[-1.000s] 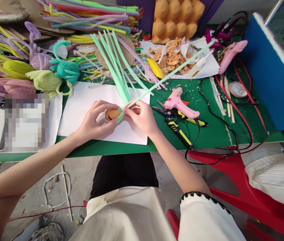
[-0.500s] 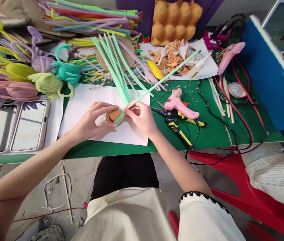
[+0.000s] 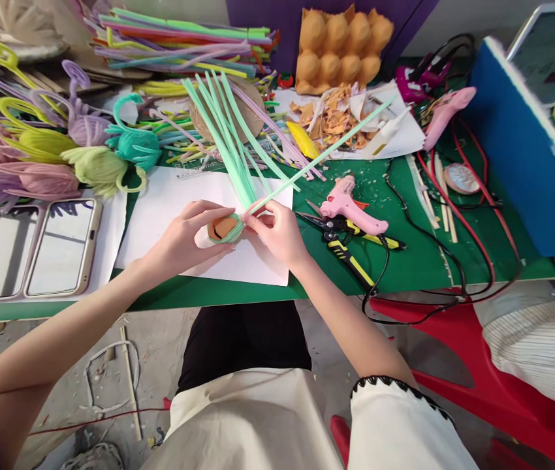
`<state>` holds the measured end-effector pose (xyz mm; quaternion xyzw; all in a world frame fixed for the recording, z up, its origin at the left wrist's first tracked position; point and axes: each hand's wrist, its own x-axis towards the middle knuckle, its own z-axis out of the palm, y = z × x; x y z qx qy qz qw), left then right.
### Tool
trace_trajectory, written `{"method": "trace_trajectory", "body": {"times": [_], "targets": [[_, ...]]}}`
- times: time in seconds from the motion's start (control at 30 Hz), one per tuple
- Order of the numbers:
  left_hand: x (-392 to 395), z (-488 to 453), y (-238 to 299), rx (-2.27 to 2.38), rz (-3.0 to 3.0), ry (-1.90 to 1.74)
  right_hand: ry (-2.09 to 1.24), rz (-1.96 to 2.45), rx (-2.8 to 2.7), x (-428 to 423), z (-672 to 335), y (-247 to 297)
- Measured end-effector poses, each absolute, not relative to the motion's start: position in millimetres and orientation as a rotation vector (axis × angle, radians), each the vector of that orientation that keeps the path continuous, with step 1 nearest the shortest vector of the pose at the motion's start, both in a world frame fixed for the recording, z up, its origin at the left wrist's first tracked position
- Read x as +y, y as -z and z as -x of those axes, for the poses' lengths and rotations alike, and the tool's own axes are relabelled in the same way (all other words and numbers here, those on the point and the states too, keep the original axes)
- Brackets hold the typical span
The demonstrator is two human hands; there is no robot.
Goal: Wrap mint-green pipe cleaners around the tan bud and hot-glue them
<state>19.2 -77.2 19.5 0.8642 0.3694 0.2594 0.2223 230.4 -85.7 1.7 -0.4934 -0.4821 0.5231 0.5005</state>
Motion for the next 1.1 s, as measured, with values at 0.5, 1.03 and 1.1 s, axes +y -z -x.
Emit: {"method": "trace_trajectory", "body": {"times": [0.5, 1.03, 1.1], "targets": [[-64, -36, -7, 0.936, -2.466, -1.030, -0.844, 1.175, -1.463, -87, -237, -31], [-75, -32, 6, 0.915, -2.338, -1.098, -0.750, 1.228, -1.652, -88, -225, -41], [-79, -30, 0, 0.908, -2.340, -1.033, -0.763, 1.232, -1.646, -90, -224, -43]]}}
